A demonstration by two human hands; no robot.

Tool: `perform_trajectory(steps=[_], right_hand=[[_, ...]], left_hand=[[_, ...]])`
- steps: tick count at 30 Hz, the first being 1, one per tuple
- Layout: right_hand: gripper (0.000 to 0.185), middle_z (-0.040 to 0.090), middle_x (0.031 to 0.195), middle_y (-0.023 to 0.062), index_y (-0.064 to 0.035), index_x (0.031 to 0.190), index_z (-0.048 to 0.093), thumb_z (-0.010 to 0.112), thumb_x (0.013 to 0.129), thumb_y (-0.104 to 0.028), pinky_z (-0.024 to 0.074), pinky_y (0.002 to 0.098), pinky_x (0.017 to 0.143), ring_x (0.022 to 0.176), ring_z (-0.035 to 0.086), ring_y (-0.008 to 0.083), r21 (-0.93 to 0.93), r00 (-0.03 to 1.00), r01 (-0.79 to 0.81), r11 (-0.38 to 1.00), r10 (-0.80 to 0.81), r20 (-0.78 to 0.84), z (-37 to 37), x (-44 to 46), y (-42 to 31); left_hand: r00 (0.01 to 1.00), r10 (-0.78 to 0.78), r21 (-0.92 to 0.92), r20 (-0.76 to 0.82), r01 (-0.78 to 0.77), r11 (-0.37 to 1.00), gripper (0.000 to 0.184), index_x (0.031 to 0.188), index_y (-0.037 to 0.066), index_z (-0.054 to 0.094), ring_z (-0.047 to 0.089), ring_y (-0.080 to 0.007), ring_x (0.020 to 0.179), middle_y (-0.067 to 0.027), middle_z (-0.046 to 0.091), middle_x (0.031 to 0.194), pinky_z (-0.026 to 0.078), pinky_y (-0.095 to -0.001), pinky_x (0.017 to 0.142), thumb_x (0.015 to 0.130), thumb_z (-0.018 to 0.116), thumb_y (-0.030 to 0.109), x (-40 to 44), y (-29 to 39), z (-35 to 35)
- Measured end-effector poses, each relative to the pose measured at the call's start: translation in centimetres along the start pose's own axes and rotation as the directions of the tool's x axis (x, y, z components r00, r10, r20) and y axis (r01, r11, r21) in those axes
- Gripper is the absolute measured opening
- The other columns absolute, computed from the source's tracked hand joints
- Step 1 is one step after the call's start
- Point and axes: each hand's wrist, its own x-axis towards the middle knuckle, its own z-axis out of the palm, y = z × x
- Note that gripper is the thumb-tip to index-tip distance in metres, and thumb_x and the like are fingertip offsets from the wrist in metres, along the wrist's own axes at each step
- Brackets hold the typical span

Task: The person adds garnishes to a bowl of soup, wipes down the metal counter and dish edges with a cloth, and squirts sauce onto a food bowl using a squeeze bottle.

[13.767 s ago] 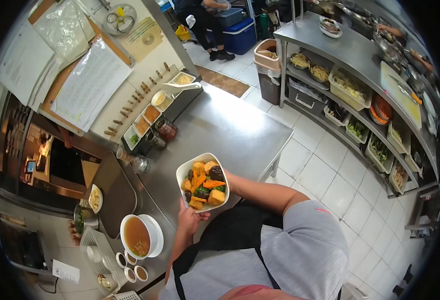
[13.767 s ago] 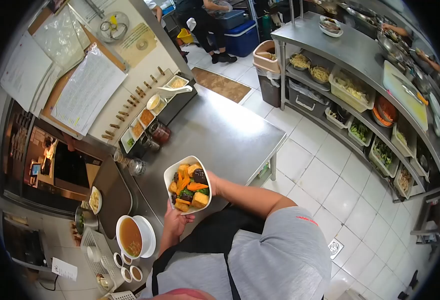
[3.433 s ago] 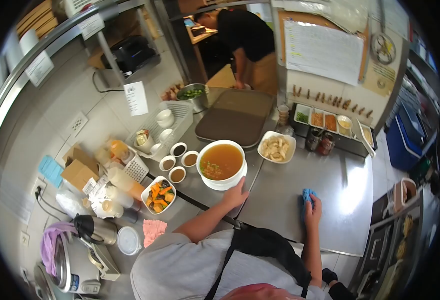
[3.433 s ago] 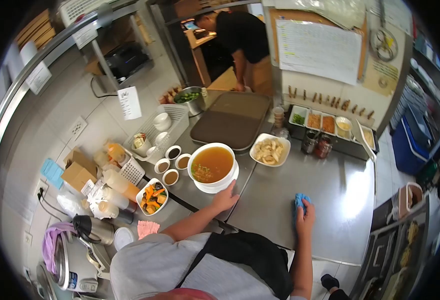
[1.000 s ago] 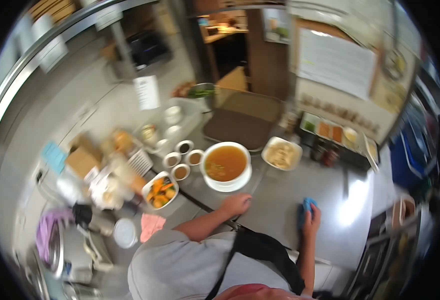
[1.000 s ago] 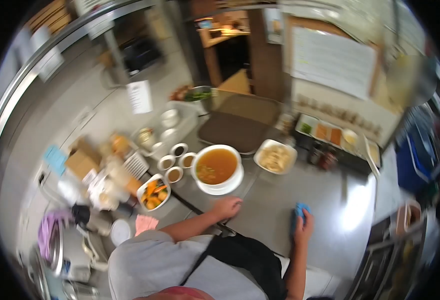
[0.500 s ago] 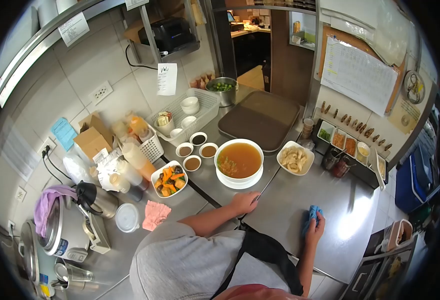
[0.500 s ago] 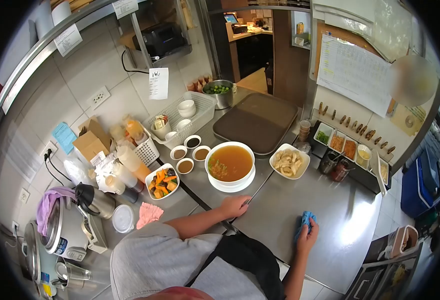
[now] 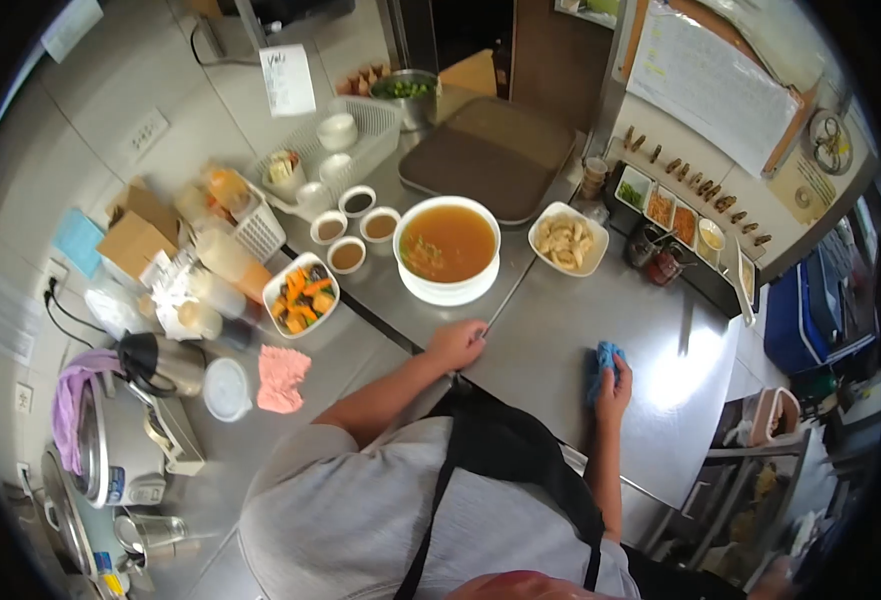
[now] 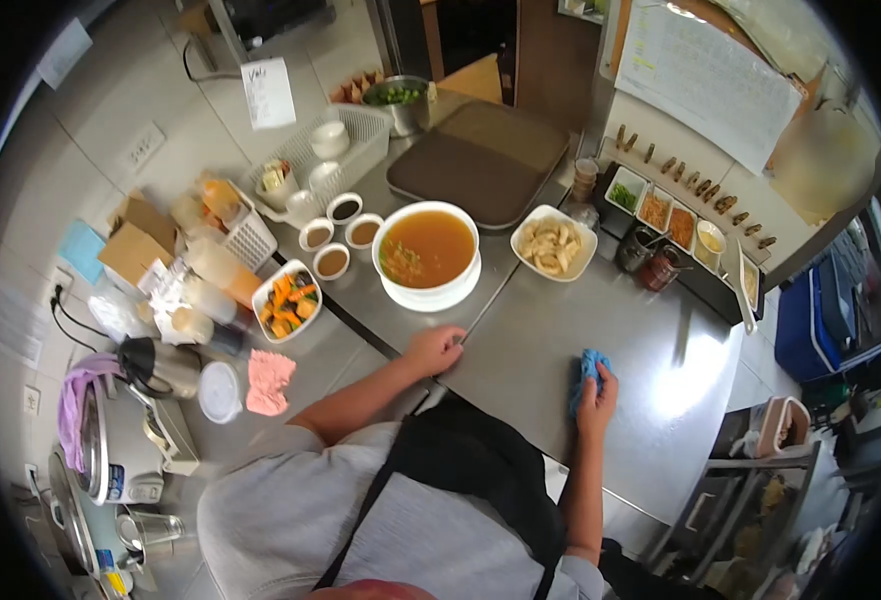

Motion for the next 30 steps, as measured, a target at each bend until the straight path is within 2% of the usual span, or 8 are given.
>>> perform_trajectory(steps=[3,11,13,15,18,21,28,30], right_hand=[[0.026,0.053,0.103,0.0121,0.0016,0.103,0.050,0.050,0.079,-0.010,0.0347,0.0295,0.087,0.098,0.048,0.0203,0.086,0.994,-0.107,0.991,0.103,0.045,-0.1,0.8,0.9],[0.034,0.054,0.100,0.0106,-0.0003,0.105,0.050,0.046,0.083,-0.027,0.0427,0.0291,0.078,0.090,0.053,0.0201,0.323,0.817,-0.570,0.756,0.480,0.318,6.0,9.3,0.4],[0.036,0.055,0.097,0.0102,-0.0013,0.104,0.050,0.044,0.084,-0.030,0.0464,0.0300,0.070,0.083,0.056,0.0208,0.319,0.745,-0.656,0.684,0.519,0.418,8.8,11.4,0.5],[0.039,0.058,0.091,0.0097,-0.0032,0.105,0.050,0.040,0.085,-0.035,0.0498,0.0326,0.055,0.071,0.059,0.0212,0.289,0.633,-0.746,0.600,0.505,0.587,10.9,13.5,2.7],[0.041,0.059,0.087,0.0099,-0.0034,0.105,0.050,0.040,0.084,-0.037,0.0497,0.0337,0.053,0.069,0.059,0.0211,0.220,0.513,-0.814,0.537,0.489,0.705,13.3,14.2,1.1],[0.040,0.055,0.099,0.0114,0.0027,0.108,0.047,0.040,0.085,-0.029,0.0462,0.0325,0.074,0.088,0.056,0.0216,0.353,0.609,-0.752,0.557,0.381,0.696,14.9,14.2,2.1],[0.036,0.054,0.100,0.0110,0.0015,0.107,0.048,0.043,0.083,-0.024,0.0429,0.0310,0.079,0.091,0.054,0.0205,0.345,0.549,-0.816,0.464,0.436,0.713,14.1,13.8,1.3],[0.032,0.054,0.098,0.0101,0.0009,0.104,0.049,0.045,0.082,-0.023,0.0426,0.0297,0.078,0.088,0.053,0.0193,0.394,0.701,-0.685,0.613,0.405,0.587,14.3,13.1,1.8]], left_hand=[[0.993,-0.106,-0.141,0.046,0.112,0.984,0.030,0.101,0.006,0.053,0.052,-0.0155,0.059,-0.0057,0.055,0.068,0.042,-0.0286,0.054,0.073,0.054,0.018,-1.6,-0.5,-0.7],[0.926,-0.305,-0.565,-0.224,0.131,0.815,0.025,0.102,0.005,0.050,0.049,-0.0088,0.056,-0.0008,0.050,0.063,0.040,-0.0228,0.053,0.079,0.049,0.014,-8.9,-4.1,-2.8],[0.850,-0.439,-0.635,-0.291,0.172,0.754,0.032,0.110,0.007,0.042,0.050,-0.0095,0.052,-0.0021,0.051,0.065,0.040,-0.0231,0.048,0.080,0.049,0.017,-10.5,-4.9,-3.9],[0.673,-0.687,-0.846,-0.273,0.172,0.504,0.034,0.113,0.009,0.037,0.050,-0.0104,0.053,-0.0032,0.052,0.070,0.041,-0.0225,0.048,0.081,0.047,0.017,-11.8,-4.5,-6.3],[0.421,-0.884,-0.971,-0.203,0.027,0.236,0.032,0.112,0.012,0.035,0.051,-0.0126,0.054,-0.0045,0.053,0.075,0.041,-0.0231,0.047,0.083,0.043,0.023,-13.6,-6.6,-8.8],[0.307,-0.932,-0.981,-0.191,-0.094,0.170,0.027,0.107,0.015,0.037,0.052,-0.0137,0.054,-0.0046,0.054,0.076,0.041,-0.0237,0.047,0.085,0.038,0.030,-14.8,-9.7,-10.9],[0.334,-0.923,-0.982,-0.190,-0.056,0.182,0.023,0.102,0.015,0.039,0.052,-0.0131,0.051,-0.0034,0.054,0.070,0.041,-0.0240,0.044,0.087,0.030,0.029,-13.8,-13.7,-14.3],[0.307,-0.923,-0.969,-0.233,0.002,0.245,0.023,0.103,0.014,0.039,0.052,-0.0127,0.050,-0.0034,0.054,0.069,0.041,-0.0236,0.043,0.086,0.029,0.027,-13.2,-13.5,-14.4]])
